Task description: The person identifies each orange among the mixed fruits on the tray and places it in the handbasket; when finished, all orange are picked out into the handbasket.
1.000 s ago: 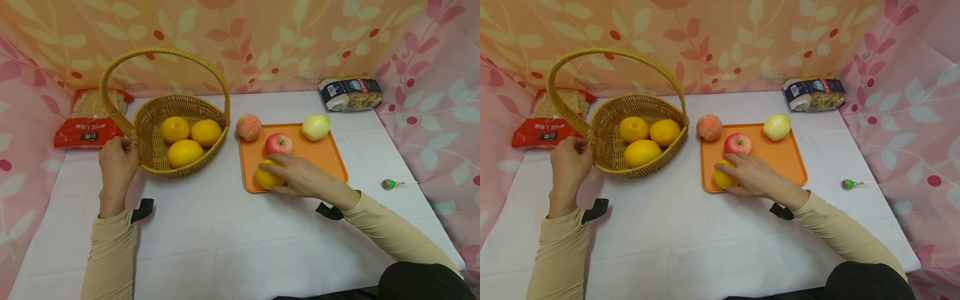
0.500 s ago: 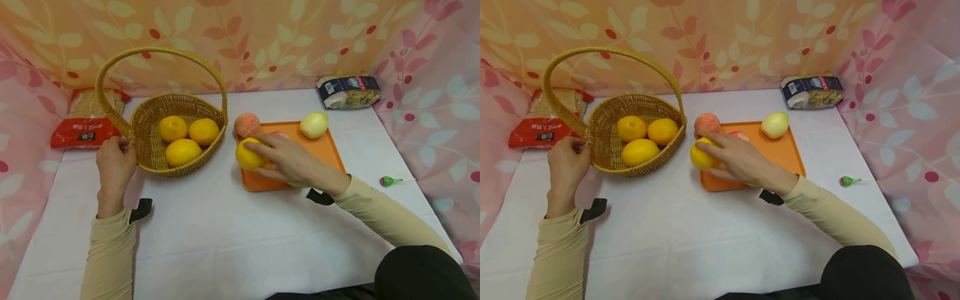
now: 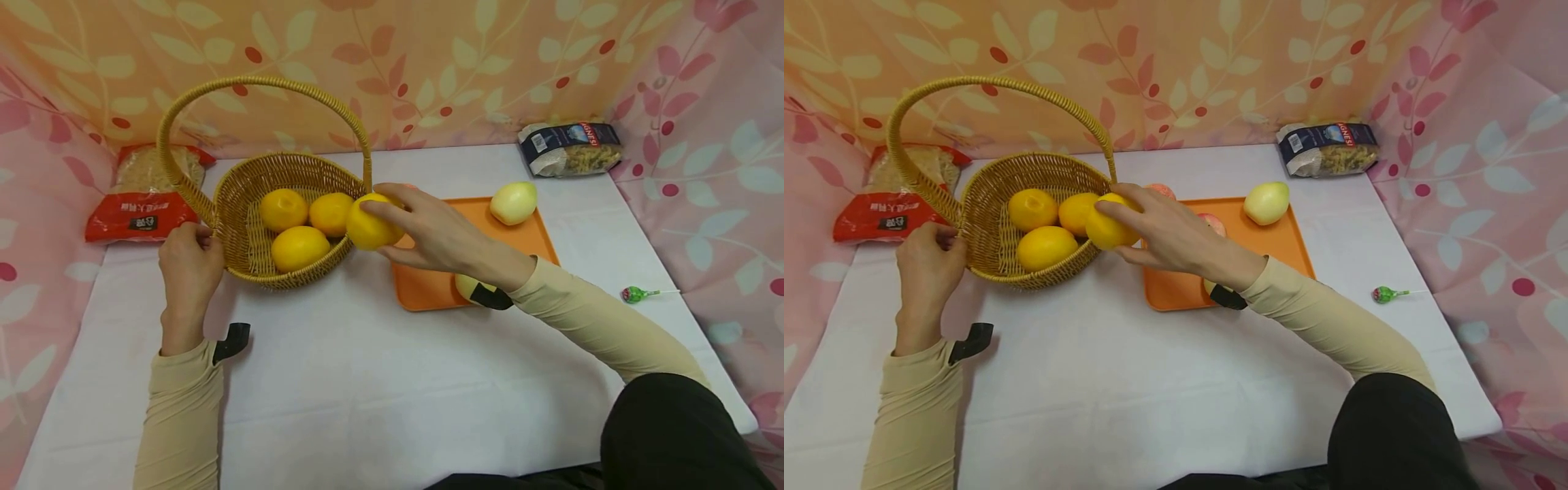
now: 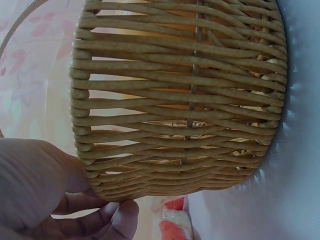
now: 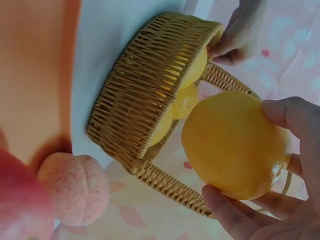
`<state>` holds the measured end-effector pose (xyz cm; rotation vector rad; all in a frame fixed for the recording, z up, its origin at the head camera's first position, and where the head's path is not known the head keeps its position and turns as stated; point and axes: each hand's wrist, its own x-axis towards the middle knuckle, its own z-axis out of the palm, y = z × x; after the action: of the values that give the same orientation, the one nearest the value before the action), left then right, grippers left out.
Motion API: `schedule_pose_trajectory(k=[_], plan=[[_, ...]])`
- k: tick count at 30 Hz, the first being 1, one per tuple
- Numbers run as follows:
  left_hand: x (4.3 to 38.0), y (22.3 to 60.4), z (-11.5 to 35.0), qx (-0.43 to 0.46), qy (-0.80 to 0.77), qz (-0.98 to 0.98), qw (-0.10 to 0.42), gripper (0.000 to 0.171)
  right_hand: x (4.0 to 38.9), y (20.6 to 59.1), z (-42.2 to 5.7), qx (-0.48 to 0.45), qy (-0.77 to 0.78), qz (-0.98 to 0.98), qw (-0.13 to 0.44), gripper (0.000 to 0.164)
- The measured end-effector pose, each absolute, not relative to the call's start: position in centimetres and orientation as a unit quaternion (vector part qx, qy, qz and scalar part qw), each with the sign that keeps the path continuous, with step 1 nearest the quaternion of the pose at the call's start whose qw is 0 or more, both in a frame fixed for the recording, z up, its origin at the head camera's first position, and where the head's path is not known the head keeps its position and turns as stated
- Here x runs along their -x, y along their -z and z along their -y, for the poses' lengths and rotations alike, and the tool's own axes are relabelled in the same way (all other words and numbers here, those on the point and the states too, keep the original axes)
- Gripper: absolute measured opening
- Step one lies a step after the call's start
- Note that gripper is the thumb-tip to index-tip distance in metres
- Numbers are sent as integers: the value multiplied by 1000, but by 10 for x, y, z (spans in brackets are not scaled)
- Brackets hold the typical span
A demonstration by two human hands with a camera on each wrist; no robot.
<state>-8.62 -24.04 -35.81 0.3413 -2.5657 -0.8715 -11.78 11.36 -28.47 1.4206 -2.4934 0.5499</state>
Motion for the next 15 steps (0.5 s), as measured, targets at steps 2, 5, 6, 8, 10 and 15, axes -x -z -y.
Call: schedule_pose_trajectory(k=[2,5,6,8,10,15], plan=[[86,358,241,-122,312,920,203,28,120,283,-107,-485,-190,846,114,55],[86,359,241,-121,310,920,206,28,124,283,-96,-489,-188,843,122,54],[86,360,241,-121,310,920,207,27,125,283,-92,-490,-188,842,122,54],[86,360,242,-121,309,920,208,27,127,282,-84,-494,-189,840,119,54],[87,360,242,-123,309,920,206,28,129,281,-75,-495,-187,841,113,54],[88,359,243,-127,310,921,199,29,132,278,-53,-499,-175,844,91,54]])
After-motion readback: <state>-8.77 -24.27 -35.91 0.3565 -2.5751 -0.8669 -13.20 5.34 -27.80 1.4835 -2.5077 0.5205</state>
